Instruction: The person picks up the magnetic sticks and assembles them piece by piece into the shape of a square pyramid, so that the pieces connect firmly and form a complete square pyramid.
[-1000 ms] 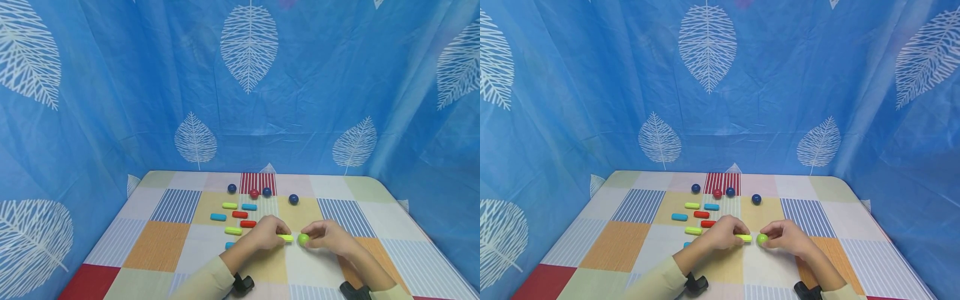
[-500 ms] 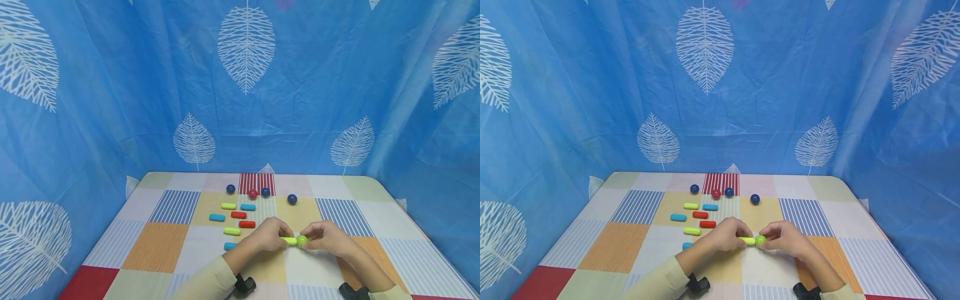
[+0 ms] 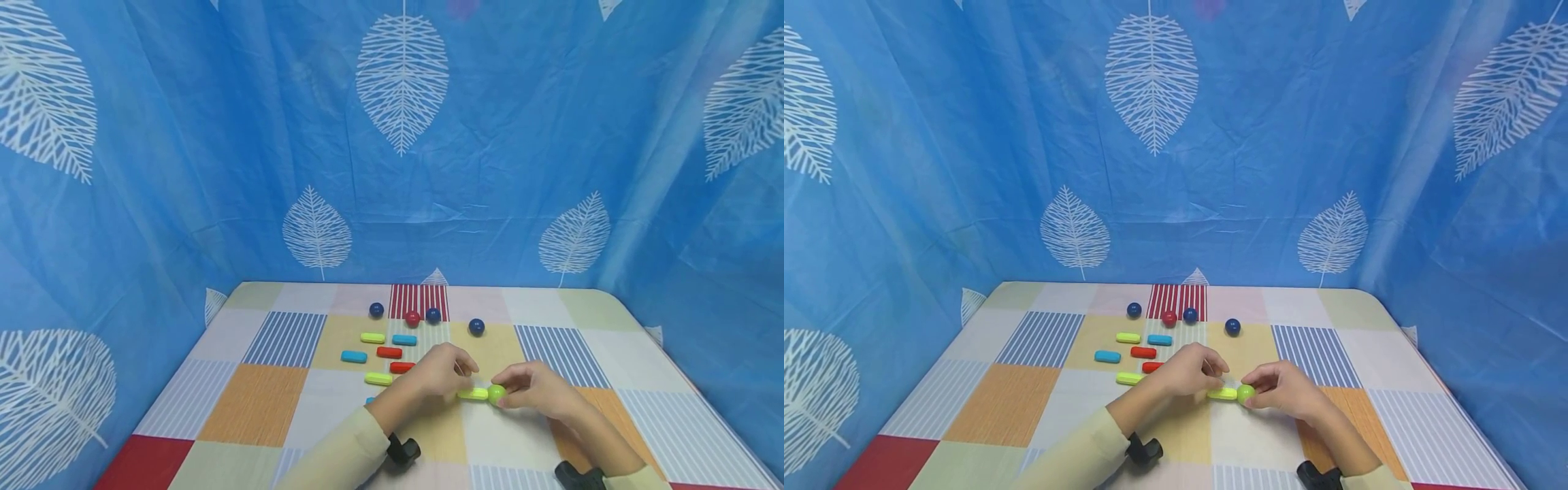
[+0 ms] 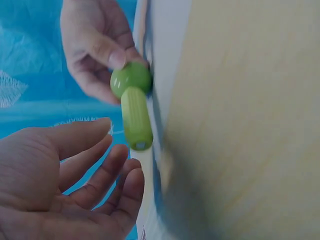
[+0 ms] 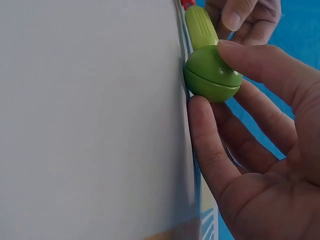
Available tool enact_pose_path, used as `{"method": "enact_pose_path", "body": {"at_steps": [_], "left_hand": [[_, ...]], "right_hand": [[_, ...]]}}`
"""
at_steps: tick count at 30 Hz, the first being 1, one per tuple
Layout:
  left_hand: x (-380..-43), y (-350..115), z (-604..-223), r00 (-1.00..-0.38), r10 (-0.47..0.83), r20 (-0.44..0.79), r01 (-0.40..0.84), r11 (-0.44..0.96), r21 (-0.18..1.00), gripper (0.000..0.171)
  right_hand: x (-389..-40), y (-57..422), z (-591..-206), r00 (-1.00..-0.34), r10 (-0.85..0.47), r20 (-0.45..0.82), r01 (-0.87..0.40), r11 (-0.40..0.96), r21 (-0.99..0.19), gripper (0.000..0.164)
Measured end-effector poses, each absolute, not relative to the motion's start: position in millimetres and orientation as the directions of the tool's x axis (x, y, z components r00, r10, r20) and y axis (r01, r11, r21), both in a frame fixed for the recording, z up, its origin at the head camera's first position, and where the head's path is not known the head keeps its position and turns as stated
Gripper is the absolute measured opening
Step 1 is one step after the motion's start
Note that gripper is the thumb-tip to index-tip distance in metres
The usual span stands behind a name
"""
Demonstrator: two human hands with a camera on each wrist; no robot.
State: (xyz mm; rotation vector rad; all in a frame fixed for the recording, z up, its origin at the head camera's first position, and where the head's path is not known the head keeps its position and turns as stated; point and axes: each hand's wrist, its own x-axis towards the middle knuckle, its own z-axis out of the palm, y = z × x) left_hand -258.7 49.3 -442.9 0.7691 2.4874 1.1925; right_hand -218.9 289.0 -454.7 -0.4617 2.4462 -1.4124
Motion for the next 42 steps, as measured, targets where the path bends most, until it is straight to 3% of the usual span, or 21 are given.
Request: {"method": "enact_pose_path", "body": {"at_steps": [5,12,17,26,42], "left_hand": [[-278,56,-444,-0.849,0.526,0.044,0.348,0.497,0.795,0.021],[-300,75,-446,-0.924,0.377,0.058,0.248,0.478,0.843,0.023],[-314,91,-449,-0.937,0.329,0.122,0.28,0.491,0.825,0.029],[-328,110,-462,-0.96,0.247,0.13,0.24,0.491,0.837,0.033],[-338,111,-468,-0.961,0.266,0.082,0.204,0.475,0.856,0.031]], "right_hand": [[-222,298,-455,-0.91,-0.406,-0.079,-0.14,0.481,-0.865,0.036],[-228,304,-456,-0.9,-0.431,-0.066,-0.161,0.469,-0.868,0.035],[-231,308,-455,-0.895,-0.442,-0.061,-0.161,0.449,-0.879,0.034],[-234,313,-454,-0.911,-0.405,-0.077,-0.147,0.493,-0.858,0.034],[-239,316,-458,-0.911,-0.404,-0.086,-0.144,0.505,-0.851,0.035]]}}
